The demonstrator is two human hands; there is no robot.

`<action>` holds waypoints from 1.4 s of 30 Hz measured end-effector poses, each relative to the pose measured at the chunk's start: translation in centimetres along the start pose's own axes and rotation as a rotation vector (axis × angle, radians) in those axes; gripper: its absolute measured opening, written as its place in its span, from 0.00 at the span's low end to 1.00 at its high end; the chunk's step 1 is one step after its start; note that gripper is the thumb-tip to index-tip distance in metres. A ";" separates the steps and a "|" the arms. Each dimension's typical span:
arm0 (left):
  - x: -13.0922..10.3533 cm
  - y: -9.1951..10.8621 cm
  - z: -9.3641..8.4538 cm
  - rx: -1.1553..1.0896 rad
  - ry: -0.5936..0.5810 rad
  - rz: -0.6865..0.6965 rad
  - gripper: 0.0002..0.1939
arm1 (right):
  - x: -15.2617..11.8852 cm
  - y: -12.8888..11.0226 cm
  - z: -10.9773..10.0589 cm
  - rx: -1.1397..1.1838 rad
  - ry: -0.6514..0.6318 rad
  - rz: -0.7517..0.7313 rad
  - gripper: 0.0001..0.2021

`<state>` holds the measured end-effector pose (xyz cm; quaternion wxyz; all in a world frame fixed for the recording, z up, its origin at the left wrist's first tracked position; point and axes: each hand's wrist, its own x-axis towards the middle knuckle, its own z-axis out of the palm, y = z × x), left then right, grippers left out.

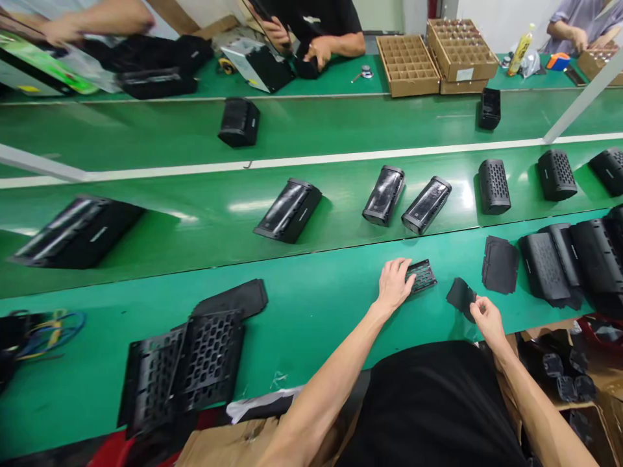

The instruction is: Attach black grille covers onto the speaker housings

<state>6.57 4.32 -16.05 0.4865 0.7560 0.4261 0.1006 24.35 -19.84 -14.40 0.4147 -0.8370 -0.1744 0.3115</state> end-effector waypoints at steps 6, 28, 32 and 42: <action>-3.0 2.4 3.4 -0.414 -0.196 -0.139 0.29 | -1.4 -4.9 -0.9 0.374 -0.266 0.087 0.26; -6.6 0.1 -2.2 -0.809 -0.054 -0.339 0.28 | 0.5 -5.8 2.8 0.558 -0.196 0.253 0.33; -6.5 -0.9 -3.0 -0.692 0.024 -0.290 0.23 | 1.5 -5.9 3.9 0.485 -0.179 0.225 0.38; -6.6 -2.6 -3.2 -0.531 0.107 -0.228 0.21 | 4.0 -5.7 6.1 0.306 -0.212 0.065 0.35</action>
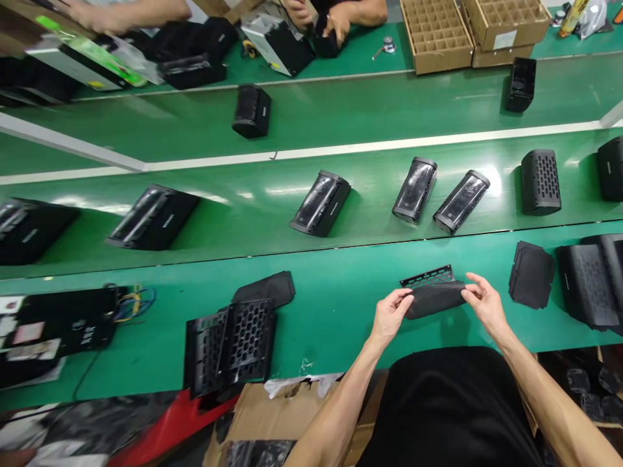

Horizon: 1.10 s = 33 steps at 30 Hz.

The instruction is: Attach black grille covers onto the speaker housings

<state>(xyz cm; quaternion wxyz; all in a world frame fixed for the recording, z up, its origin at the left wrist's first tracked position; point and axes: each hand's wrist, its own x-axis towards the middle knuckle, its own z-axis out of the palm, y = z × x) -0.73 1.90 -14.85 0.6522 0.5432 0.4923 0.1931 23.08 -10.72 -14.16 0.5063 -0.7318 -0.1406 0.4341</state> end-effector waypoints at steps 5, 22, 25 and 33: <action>0.6 0.8 -1.3 0.074 0.021 0.110 0.13 | 1.9 0.3 0.6 -0.168 -0.040 -0.127 0.27; 1.3 -5.2 -1.7 0.454 0.220 0.119 0.19 | 5.7 2.3 0.6 -0.662 -0.076 -0.286 0.21; 3.3 -4.9 -1.9 0.402 0.229 0.040 0.16 | 7.5 1.2 2.1 -0.652 -0.104 -0.229 0.18; 1.8 -1.1 -1.9 -0.004 -0.026 -0.142 0.29 | 5.3 -2.7 1.3 -0.388 -0.290 -0.022 0.24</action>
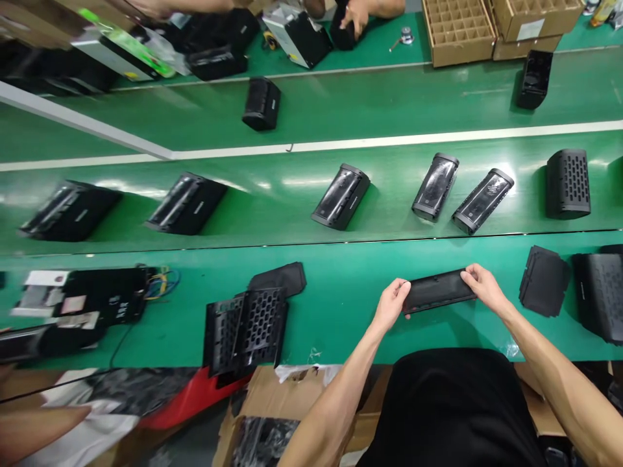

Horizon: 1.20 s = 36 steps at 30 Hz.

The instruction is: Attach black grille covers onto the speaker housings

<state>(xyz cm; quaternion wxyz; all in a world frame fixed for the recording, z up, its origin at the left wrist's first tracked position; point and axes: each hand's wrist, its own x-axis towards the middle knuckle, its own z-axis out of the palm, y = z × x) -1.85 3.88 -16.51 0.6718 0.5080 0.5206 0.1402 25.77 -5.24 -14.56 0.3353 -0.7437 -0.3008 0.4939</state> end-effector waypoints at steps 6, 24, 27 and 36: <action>-3.0 2.7 0.7 -0.251 -0.107 -0.033 0.35 | -5.0 -1.9 -1.4 0.272 -0.051 0.100 0.27; -5.2 5.2 1.6 -0.409 -0.073 -0.011 0.32 | -8.6 -3.2 -1.8 0.513 0.020 0.076 0.27; -5.3 5.3 1.6 -0.405 -0.067 -0.008 0.32 | -8.7 -3.2 -1.8 0.512 0.029 0.068 0.28; -5.3 5.6 1.5 -0.409 -0.072 -0.005 0.33 | -8.5 -3.6 -1.8 0.483 0.037 0.061 0.28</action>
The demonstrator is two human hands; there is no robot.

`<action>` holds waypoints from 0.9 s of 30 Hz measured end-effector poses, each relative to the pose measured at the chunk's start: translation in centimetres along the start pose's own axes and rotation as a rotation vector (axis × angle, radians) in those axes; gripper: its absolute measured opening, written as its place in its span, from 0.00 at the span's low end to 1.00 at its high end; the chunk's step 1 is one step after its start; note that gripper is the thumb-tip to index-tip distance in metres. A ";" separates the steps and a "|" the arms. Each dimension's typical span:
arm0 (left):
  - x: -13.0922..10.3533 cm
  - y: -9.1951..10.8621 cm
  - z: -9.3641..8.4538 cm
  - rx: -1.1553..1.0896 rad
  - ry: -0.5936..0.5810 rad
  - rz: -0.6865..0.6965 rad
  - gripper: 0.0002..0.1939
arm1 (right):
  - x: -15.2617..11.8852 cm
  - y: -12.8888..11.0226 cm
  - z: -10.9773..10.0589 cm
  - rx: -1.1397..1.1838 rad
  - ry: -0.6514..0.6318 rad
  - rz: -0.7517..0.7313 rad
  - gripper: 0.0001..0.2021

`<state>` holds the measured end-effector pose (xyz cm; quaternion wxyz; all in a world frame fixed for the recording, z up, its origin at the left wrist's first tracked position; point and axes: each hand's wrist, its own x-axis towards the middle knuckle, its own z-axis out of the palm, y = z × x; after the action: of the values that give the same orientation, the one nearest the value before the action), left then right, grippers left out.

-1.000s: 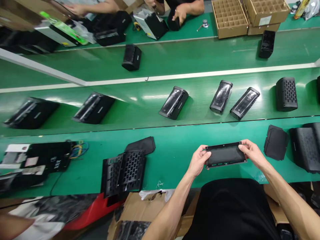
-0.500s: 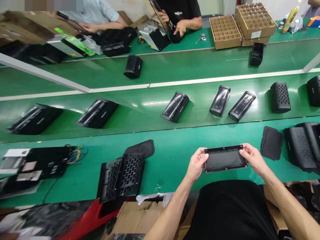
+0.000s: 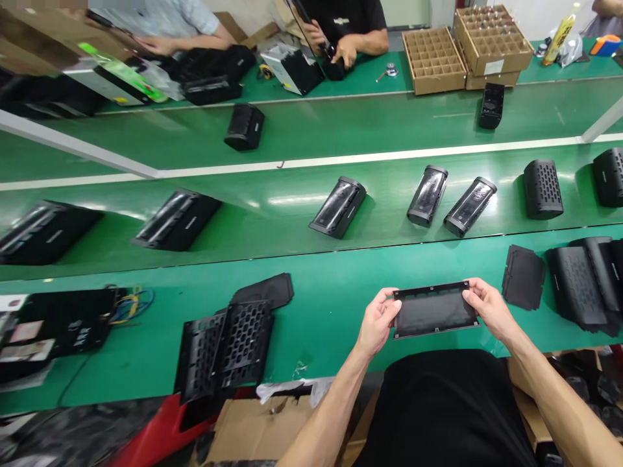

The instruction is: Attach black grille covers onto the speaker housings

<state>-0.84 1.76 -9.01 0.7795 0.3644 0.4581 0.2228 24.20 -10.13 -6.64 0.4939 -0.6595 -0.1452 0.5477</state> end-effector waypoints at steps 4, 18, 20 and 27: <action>0.2 -0.2 -0.1 0.005 0.000 0.012 0.33 | 0.1 -0.2 0.1 -0.016 0.010 0.001 0.28; 0.6 -0.3 -0.2 -0.005 -0.002 0.011 0.30 | 0.3 -0.5 0.0 0.012 -0.001 0.026 0.28; 0.6 -0.4 -0.2 -0.004 -0.001 0.013 0.30 | 0.3 -0.4 0.1 0.009 -0.002 0.027 0.28; 0.6 -0.4 -0.3 -0.006 -0.007 0.025 0.29 | 0.3 -0.6 0.1 -0.028 -0.002 0.008 0.26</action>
<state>-0.82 2.02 -9.77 0.7793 0.3686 0.4503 0.2326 24.46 -9.59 -6.32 0.4823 -0.6663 -0.1507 0.5484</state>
